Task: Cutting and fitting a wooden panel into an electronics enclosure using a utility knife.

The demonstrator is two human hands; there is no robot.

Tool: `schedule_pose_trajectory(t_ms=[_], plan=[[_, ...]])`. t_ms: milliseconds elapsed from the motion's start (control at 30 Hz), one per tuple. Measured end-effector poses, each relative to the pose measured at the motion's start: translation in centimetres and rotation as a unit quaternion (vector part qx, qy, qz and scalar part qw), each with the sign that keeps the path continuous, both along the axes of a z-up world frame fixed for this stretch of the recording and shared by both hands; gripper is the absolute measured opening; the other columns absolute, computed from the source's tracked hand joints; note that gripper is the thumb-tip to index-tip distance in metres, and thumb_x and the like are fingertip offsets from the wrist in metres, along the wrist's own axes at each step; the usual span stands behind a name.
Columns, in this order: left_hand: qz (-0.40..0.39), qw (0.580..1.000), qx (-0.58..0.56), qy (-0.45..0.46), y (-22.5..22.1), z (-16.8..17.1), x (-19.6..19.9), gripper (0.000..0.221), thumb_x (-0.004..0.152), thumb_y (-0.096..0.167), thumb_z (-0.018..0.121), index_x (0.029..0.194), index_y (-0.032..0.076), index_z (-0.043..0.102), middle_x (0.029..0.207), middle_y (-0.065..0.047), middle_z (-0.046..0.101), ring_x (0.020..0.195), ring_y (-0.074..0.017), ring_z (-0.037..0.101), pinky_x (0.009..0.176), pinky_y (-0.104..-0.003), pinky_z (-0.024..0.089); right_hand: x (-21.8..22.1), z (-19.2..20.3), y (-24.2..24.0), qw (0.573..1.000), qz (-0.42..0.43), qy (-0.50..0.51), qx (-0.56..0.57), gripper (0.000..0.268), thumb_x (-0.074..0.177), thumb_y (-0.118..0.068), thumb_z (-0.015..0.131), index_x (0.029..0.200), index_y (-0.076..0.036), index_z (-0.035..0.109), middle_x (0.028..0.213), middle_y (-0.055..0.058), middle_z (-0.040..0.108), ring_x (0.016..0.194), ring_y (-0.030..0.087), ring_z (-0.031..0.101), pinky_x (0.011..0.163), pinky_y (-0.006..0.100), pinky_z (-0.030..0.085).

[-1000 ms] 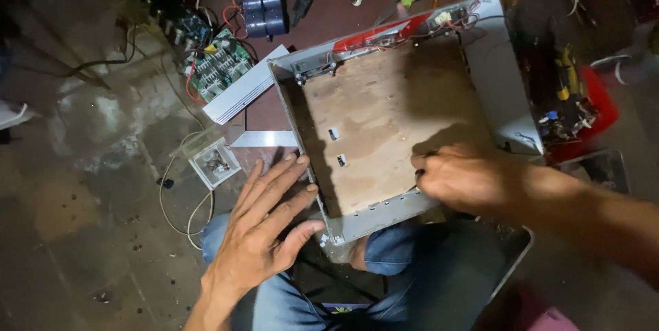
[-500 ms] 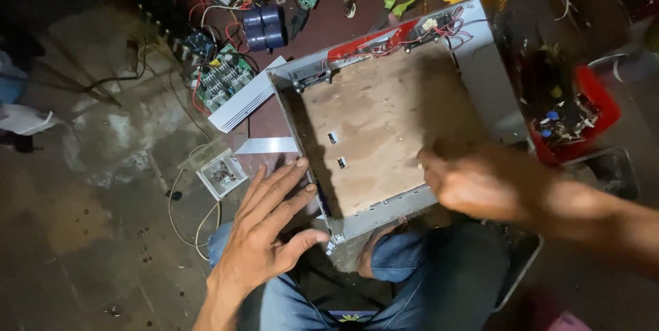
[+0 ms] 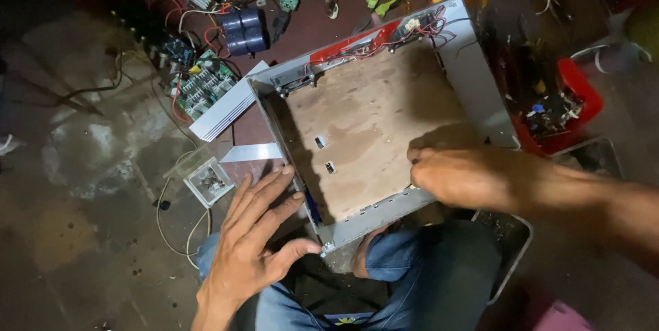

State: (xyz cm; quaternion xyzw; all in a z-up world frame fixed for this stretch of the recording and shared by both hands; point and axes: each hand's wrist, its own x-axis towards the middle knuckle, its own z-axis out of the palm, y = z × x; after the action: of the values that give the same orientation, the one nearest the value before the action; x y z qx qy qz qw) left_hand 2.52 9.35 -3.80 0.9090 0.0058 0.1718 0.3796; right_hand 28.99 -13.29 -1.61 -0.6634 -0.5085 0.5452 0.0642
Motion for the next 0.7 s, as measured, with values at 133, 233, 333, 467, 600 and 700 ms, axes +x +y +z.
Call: schedule_pose_trajectory(t_ms=[133,233,333,467,600,700], plan=[[0.01,1.0,0.003,-0.007,0.1,-0.2,0.2,0.053,0.083,0.045,0.072,0.121,0.008,0.066,0.146,-0.014,0.052,0.137,-0.034,0.052,0.121,-0.061,0.032,-1.7,-3.0,-2.8,0.97,-0.22,0.068,-0.084,0.031,0.099,-0.019,0.032,0.109,-0.011,0.059,0.121,-0.001,0.045,0.11,0.015,0.041,0.099,0.035,0.038],[0.011,1.0,0.001,-0.012,0.1,-0.3,0.3,0.054,0.084,0.045,0.072,0.122,0.009,0.065,0.145,-0.014,0.052,0.137,-0.0341,0.053,0.122,-0.061,0.033,-0.1,-19.6,-13.5,0.953,-0.257,0.119,0.111,0.017,0.094,-0.016,0.049,0.089,-0.013,0.065,0.08,0.0,0.06,0.067,0.014,0.056,0.069,0.028,0.054],[0.012,1.0,0.003,-0.012,0.2,-0.3,0.3,0.053,0.083,0.046,0.072,0.122,0.009,0.066,0.144,-0.013,0.053,0.137,-0.0342,0.053,0.122,-0.061,0.033,-1.3,-13.8,-9.8,0.966,-0.061,-0.167,0.189,0.007,0.089,-0.016,0.061,0.093,-0.012,0.065,0.084,0.005,0.064,0.087,0.027,0.063,0.066,0.036,0.058],[0.022,0.998,0.04,-0.037,0.0,0.9,1.2,0.053,0.082,0.052,0.067,0.106,0.005,0.07,0.134,-0.017,0.06,0.132,-0.0379,0.055,0.119,-0.064,0.031,-5.0,1.8,-3.2,0.936,0.138,-0.315,-0.071,0.019,0.093,-0.032,0.06,0.096,-0.013,0.061,0.155,0.041,0.019,0.144,0.06,0.024,0.11,0.066,0.035],[0.044,0.99,0.123,-0.046,-0.8,1.6,2.2,0.063,0.08,0.064,0.061,0.106,0.007,0.07,0.125,-0.015,0.066,0.127,-0.0359,0.057,0.116,-0.069,0.024,-5.0,2.1,-4.6,0.816,0.232,-0.459,0.264,0.029,0.076,-0.016,0.061,0.1,-0.003,0.069,0.107,0.022,0.067,0.107,0.045,0.058,0.088,0.054,0.05],[0.013,0.98,0.189,-0.066,-1.5,2.2,3.5,0.07,0.086,0.067,0.064,0.126,0.01,0.062,0.137,-0.012,0.061,0.135,-0.0281,0.05,0.116,-0.074,0.016,-5.2,3.9,-4.4,0.804,0.307,-0.464,0.207,0.029,0.08,-0.032,0.066,0.091,-0.007,0.076,0.097,0.015,0.069,0.113,0.054,0.058,0.098,0.062,0.043]])
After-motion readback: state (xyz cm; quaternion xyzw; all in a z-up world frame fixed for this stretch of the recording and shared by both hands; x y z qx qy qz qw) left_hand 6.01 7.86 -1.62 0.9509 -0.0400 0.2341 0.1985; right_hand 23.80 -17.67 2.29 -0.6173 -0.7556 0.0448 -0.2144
